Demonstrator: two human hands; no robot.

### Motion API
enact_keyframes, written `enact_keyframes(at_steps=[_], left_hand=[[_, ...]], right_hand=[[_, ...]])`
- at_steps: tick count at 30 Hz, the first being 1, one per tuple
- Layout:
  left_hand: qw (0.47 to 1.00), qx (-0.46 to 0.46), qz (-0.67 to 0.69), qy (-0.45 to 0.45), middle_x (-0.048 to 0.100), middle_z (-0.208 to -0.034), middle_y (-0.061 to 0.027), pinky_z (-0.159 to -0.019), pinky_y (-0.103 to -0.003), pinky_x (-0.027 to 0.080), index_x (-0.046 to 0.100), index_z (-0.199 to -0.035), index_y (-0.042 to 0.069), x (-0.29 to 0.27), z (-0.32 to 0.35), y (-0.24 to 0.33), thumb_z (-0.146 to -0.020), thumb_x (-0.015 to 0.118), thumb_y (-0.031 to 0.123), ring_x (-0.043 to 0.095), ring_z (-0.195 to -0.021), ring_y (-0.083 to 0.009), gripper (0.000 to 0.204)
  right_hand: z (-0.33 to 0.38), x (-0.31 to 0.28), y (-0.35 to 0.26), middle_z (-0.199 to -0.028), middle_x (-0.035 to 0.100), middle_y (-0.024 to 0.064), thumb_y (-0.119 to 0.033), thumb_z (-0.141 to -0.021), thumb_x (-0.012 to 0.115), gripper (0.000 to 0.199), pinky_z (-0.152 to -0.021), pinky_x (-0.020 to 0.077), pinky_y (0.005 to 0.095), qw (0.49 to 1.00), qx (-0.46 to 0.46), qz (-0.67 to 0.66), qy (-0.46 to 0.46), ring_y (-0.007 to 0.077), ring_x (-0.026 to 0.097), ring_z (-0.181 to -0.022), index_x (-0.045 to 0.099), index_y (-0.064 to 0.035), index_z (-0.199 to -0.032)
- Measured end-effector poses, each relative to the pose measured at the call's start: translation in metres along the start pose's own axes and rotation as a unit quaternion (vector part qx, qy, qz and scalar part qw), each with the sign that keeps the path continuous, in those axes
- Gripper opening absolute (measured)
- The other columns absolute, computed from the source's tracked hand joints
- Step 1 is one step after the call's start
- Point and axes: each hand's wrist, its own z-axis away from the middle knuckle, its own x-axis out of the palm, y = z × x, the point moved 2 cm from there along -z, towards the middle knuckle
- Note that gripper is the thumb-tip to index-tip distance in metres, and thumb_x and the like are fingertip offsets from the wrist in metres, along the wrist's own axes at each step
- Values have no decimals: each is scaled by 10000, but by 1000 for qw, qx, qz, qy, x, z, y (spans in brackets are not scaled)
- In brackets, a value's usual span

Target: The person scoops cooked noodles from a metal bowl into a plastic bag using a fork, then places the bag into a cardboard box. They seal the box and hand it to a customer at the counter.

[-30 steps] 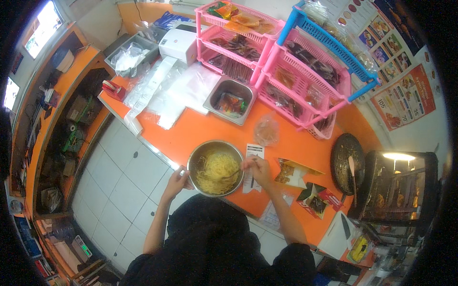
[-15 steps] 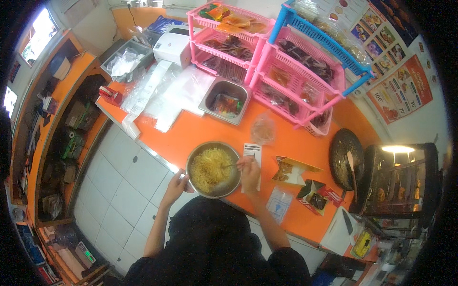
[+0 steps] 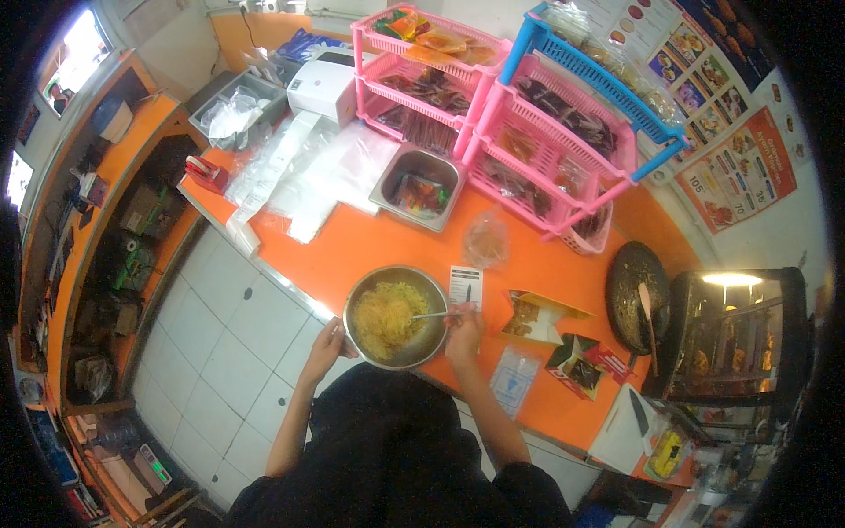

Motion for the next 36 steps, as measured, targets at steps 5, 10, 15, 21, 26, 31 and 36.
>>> enact_keyframes(at_steps=[5, 10, 15, 21, 26, 31, 36], left_hand=[[1000, 3, 24, -1, 597, -680, -77, -610, -274, 530, 469, -1060, 49, -7, 0, -14, -994, 417, 264, 635, -643, -167, 232], [999, 20, 23, 7, 606, -681, -62, -578, -240, 509, 465, -1016, 66, -7, 1, -14, -981, 459, 243, 626, -628, -139, 180], [999, -20, 47, 5, 607, -728, -68, -588, -257, 538, 467, -996, 61, -4, 4, -4, -965, 495, 260, 629, -632, -144, 204], [996, -44, 79, 3, 600, -755, -72, -579, -264, 573, 460, -967, 47, -1, 4, 1, -950, 524, 221, 633, -618, -141, 185], [997, -25, 66, 14, 601, -747, -74, -535, -277, 582, 460, -952, 31, 1, -3, 1, -950, 513, 182, 636, -582, -142, 160], [998, -10, 48, 28, 602, -747, -88, -506, -278, 580, 465, -927, 8, 4, -3, 8, -947, 505, 168, 632, -562, -145, 165], [998, 30, -2, 56, 594, -736, -82, -464, -252, 551, 466, -928, 1, 5, -3, 7, -946, 502, 157, 617, -539, -135, 161]], right_hand=[[7, -4, -13, -785, 558, 78, -272, -982, 427, 233, -628, 442, 283, 996, 32, -87, -16, 170, 529, -698, 494, -87, -857], [13, 7, -44, -794, 554, 63, -244, -975, 445, 195, -651, 439, 284, 992, -2, -111, -64, 162, 519, -717, 507, -95, -866], [28, 29, -80, -813, 539, 50, -287, -969, 462, 212, -644, 445, 286, 994, -39, -88, -47, 156, 534, -768, 494, -102, -872], [45, 54, -117, -757, 541, 42, -251, -968, 474, 197, -595, 443, 296, 983, -122, -130, -33, 152, 532, -695, 488, -84, -866], [69, 45, -103, -734, 560, 83, -191, -986, 409, 211, -605, 452, 292, 854, -357, 273, -260, 181, 539, -638, 478, -41, -856], [108, 56, -116, -758, 597, 125, -114, -969, 398, 208, -611, 467, 291, 720, -477, 409, -293, 203, 566, -635, 492, 1, -825], [102, 27, -114, -784, 614, 146, -100, -959, 417, 218, -630, 485, 308, 758, -423, 449, -212, 212, 598, -689, 535, 19, -821]])
